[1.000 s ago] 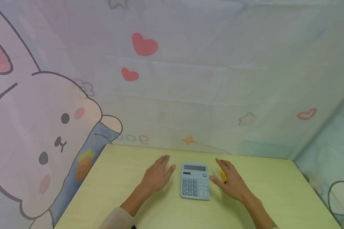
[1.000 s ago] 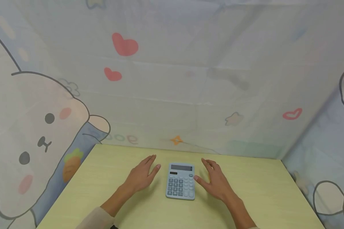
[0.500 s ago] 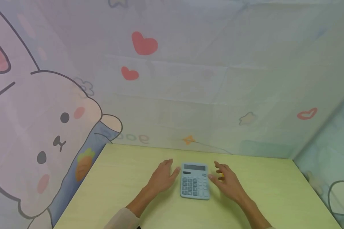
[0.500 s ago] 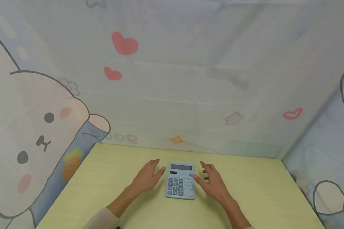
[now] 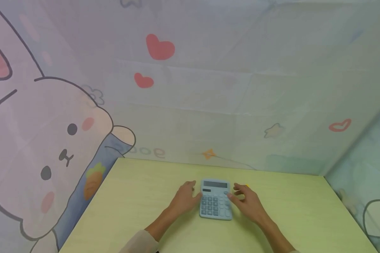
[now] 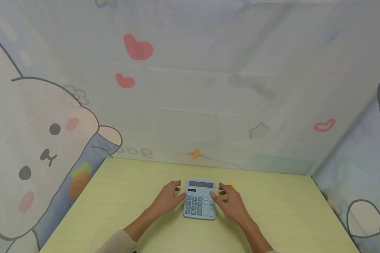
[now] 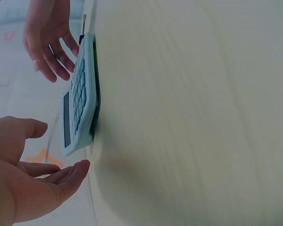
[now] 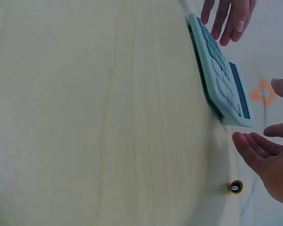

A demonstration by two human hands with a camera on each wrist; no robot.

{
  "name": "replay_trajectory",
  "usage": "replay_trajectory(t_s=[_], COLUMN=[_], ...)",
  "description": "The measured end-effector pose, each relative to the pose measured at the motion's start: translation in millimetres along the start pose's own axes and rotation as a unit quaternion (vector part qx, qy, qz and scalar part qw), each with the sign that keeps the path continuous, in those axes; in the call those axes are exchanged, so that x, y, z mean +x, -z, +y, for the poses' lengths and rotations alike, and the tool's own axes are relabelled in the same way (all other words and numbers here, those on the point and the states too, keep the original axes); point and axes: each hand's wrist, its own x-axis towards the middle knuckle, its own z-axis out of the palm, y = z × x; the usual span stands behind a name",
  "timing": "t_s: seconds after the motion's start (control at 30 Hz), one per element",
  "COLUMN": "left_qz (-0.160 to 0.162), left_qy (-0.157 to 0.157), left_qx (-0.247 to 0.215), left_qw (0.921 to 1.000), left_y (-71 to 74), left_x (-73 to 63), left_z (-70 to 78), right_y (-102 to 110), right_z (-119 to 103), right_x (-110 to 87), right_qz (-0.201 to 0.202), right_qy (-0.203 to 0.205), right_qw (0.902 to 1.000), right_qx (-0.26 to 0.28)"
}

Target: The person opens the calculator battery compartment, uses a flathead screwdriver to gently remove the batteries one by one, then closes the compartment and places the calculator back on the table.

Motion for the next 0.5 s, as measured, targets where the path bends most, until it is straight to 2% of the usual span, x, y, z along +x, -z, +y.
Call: replay_trajectory(t_s=[0.17, 0.33, 0.5], left_qz=[-0.009, -0.006, -0.003], left_qy=[0.015, 0.028, 0.027], left_qx=[-0.032, -0.036, -0.038], left_qw=[0.9993, 0.9989, 0.9989], left_y=[-4.6, -8.7, -12.0], left_x=[-1.2, -1.2, -1.0], left_z=[3.0, 5.4, 7.0], right_y=[-3.1, -5.7, -7.9], right_z=[-2.6, -5.6, -6.1], right_x=[-1.4, -3.0, -3.9], right_qz=[0.004, 0.003, 0.004], right_qy=[-0.019, -0.031, -0.034], right_qw=[0.9998, 0.9995, 0.9994], right_qx=[-0.004, -0.007, -0.010])
